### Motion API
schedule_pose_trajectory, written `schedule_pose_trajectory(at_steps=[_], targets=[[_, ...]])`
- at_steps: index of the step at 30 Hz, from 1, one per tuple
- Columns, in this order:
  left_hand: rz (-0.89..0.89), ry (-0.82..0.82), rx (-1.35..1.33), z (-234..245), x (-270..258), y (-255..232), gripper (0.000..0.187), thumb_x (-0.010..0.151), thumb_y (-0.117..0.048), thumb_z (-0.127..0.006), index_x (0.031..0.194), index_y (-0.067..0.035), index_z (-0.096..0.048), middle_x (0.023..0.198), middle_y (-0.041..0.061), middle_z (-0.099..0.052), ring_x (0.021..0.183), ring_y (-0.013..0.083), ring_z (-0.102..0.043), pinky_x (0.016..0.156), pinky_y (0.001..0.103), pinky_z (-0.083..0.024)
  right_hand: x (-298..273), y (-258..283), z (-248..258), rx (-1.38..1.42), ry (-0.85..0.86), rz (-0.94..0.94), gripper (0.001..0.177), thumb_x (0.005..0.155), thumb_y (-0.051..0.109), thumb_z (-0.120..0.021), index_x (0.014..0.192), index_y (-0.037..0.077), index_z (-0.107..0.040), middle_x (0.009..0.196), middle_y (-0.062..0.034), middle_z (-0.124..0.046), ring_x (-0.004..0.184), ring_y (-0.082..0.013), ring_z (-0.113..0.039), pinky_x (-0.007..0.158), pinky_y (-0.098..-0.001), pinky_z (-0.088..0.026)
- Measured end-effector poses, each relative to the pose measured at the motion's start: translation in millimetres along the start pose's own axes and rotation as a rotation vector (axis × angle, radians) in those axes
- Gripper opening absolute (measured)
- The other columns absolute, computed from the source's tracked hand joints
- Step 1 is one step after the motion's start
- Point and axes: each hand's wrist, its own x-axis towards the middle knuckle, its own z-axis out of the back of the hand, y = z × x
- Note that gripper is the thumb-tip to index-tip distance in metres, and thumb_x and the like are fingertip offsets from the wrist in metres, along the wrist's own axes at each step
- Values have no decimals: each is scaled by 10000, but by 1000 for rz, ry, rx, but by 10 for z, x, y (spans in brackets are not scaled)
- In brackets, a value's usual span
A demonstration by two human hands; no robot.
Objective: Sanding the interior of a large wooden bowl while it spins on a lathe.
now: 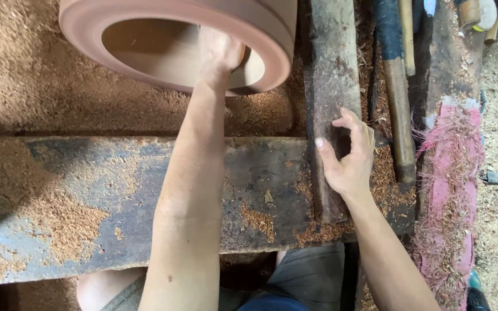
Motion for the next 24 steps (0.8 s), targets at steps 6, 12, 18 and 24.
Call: schedule_pose_trajectory(at_steps=[6,12,18,24], targets=[[24,108,209,129,9,-37,312,994,-202,-432,1065,-66,-704,1005,183,-720,977,344,-700,931,477,-550,-5,30,7,0,13,-7,629,974,315,-770,1485,43,-525,1264,-105,-655,1270,-317,-524,1157,-475,-388],[72,154,169,494,-160,-427,473,1113,-412,-410,1202,-7,-636,1152,250,-661,1071,405,-651,965,510,-528,-15,35,9,-12,16,16,629,973,293,-776,1484,31,-519,1295,-109,-646,1293,-320,-520,1171,-474,-375],[-129,93,163,556,-251,-416,539,1139,-487,-358,1361,-64,-607,1357,197,-628,1290,403,-567,1112,506,-468,-59,-6,4,-25,22,53,619,1020,318,-766,1495,24,-500,1369,-131,-622,1329,-330,-510,1191,-475,-372],[-34,191,188,662,-343,-571,551,1121,-485,-348,1463,-98,-542,1506,157,-534,1436,361,-437,1194,457,-339,-68,5,2,-26,19,40,622,1014,318,-766,1496,27,-502,1361,-124,-627,1306,-322,-518,1182,-470,-375]])
